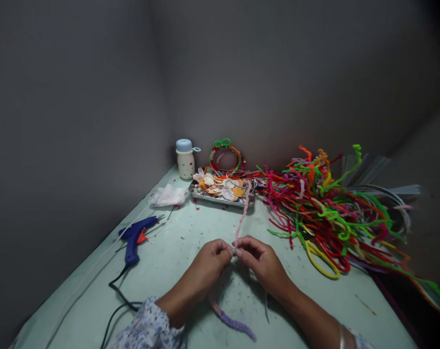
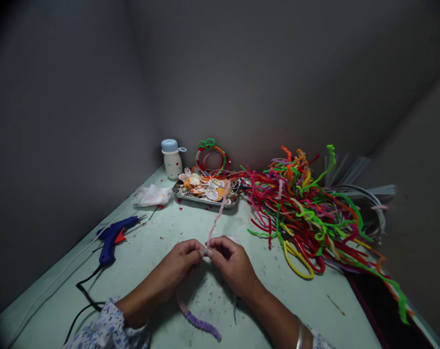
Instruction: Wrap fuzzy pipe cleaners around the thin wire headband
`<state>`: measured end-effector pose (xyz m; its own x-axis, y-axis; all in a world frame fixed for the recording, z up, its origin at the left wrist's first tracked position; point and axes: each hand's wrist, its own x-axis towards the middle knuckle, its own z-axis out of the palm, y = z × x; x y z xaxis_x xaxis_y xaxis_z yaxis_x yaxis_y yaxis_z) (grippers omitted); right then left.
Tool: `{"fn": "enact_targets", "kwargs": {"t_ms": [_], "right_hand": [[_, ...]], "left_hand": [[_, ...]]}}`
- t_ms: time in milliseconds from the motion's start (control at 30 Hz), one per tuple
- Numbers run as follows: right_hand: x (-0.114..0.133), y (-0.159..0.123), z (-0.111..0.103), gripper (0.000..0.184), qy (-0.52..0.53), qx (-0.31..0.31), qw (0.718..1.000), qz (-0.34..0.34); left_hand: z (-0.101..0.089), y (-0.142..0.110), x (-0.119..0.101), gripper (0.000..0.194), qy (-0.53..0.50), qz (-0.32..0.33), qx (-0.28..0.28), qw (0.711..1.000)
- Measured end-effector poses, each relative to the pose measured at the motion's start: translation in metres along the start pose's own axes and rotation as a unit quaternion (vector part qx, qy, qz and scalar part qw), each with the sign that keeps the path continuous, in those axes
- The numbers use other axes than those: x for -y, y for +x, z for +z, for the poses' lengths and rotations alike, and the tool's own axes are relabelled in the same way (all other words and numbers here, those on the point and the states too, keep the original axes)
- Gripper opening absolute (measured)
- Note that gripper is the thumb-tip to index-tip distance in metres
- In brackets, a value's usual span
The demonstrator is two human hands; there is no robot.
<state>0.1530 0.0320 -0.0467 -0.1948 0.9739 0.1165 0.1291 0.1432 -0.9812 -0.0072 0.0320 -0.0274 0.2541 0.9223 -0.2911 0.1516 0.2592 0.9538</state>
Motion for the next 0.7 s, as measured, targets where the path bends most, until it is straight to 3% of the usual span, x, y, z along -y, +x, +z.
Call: {"fn": "enact_targets", "kwargs": {"t_ms": [700], "right_hand": [[-0.002, 0.0002, -0.0005, 0.015, -0.015, 0.006, 1.0, -0.024]], "left_hand": [[0.0014, 0.0044, 0.0071, 0.017, 0.084, 0.038, -0.029, 0.995]]}}
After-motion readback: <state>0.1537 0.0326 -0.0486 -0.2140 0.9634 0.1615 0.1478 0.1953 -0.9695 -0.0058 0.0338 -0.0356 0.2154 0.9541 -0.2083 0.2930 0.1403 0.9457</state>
